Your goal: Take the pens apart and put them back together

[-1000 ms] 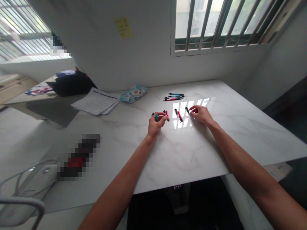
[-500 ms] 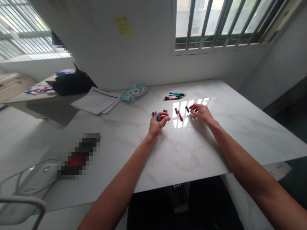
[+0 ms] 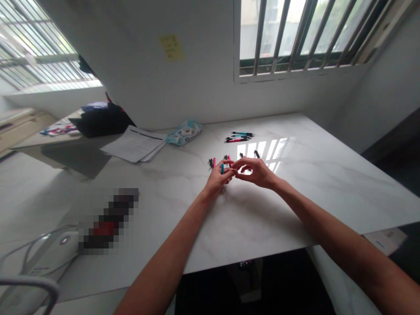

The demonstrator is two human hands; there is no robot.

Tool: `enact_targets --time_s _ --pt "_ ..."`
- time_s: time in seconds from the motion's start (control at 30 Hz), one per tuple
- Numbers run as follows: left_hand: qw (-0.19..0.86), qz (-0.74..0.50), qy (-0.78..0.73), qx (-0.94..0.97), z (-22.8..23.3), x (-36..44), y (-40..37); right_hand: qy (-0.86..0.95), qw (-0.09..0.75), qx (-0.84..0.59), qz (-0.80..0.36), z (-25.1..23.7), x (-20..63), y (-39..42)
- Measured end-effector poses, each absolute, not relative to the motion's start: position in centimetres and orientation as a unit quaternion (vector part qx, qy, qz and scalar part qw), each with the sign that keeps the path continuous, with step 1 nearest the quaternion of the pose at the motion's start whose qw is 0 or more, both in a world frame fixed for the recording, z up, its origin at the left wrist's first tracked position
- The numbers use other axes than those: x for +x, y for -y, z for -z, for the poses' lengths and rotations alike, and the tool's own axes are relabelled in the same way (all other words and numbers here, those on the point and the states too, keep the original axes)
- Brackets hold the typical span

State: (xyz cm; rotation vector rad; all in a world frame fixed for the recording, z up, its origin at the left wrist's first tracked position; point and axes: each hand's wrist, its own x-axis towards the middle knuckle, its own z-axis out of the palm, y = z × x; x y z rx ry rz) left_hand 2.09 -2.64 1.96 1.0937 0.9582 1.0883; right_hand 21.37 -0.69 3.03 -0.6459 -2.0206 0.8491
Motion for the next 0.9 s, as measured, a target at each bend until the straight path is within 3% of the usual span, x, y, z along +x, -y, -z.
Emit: enact_targets --time_s 0.27,0.37,0.53,0.9 --pt "0.613 -0.471 -0.425 0.471 -2.2 2.1 2.7 0.809 0.391 -0.292 -0.327 -3.4 22.9 -0.2" --pt "0.602 -0.474 -0.433 0.474 -2.2 2.1 2.6 0.789 0.368 -0.420 -0.256 -2.9 25.3 -1.7" --pt "0.601 -0.472 -0.435 0.477 -2.0 2.2 2.5 0.725 0.234 -0.628 -0.158 -0.9 28.7 -4.2" --pt "0.600 -0.471 -0.436 0.478 -2.3 2.1 2.6 0.724 0.178 -0.652 -0.141 -0.3 29.2 -4.9"
